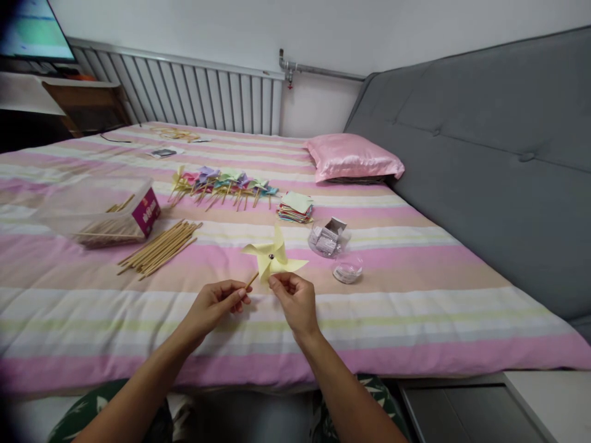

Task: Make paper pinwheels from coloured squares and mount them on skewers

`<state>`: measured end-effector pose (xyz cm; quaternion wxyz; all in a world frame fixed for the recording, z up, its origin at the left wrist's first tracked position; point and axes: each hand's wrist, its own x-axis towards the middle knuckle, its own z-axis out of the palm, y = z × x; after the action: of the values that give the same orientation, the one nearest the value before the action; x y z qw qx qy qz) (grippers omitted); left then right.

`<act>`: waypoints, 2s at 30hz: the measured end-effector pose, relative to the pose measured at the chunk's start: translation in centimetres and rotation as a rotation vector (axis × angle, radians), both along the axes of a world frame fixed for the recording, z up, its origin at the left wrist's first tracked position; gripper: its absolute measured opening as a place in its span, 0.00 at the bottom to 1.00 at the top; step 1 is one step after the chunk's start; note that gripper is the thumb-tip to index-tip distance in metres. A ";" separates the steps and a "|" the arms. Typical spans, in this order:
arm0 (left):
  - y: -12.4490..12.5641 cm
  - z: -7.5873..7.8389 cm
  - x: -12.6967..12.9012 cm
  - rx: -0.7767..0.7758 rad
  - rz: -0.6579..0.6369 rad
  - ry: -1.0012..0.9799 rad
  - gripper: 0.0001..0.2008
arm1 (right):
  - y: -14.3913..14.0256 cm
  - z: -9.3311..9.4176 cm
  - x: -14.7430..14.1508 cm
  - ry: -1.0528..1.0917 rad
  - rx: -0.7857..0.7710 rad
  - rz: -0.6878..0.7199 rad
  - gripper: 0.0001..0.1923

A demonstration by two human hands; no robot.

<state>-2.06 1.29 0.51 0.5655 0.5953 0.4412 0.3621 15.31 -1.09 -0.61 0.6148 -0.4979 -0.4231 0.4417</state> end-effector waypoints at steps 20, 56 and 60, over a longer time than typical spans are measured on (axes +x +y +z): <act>0.0 0.0 -0.4 0.103 -0.063 0.277 0.14 | 0.9 0.3 2.9 -0.259 0.050 -0.061 0.12; 0.6 0.1 -1.1 0.093 0.095 0.169 0.16 | 1.0 0.5 2.6 -0.061 0.047 -0.176 0.14; 0.5 0.3 -1.2 0.081 0.104 0.148 0.16 | 1.1 0.2 2.5 -0.067 0.029 -0.237 0.11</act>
<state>-3.23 1.78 0.77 0.4872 0.6193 0.4970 0.3634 17.86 -0.01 -0.36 0.6552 -0.5501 -0.3879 0.3430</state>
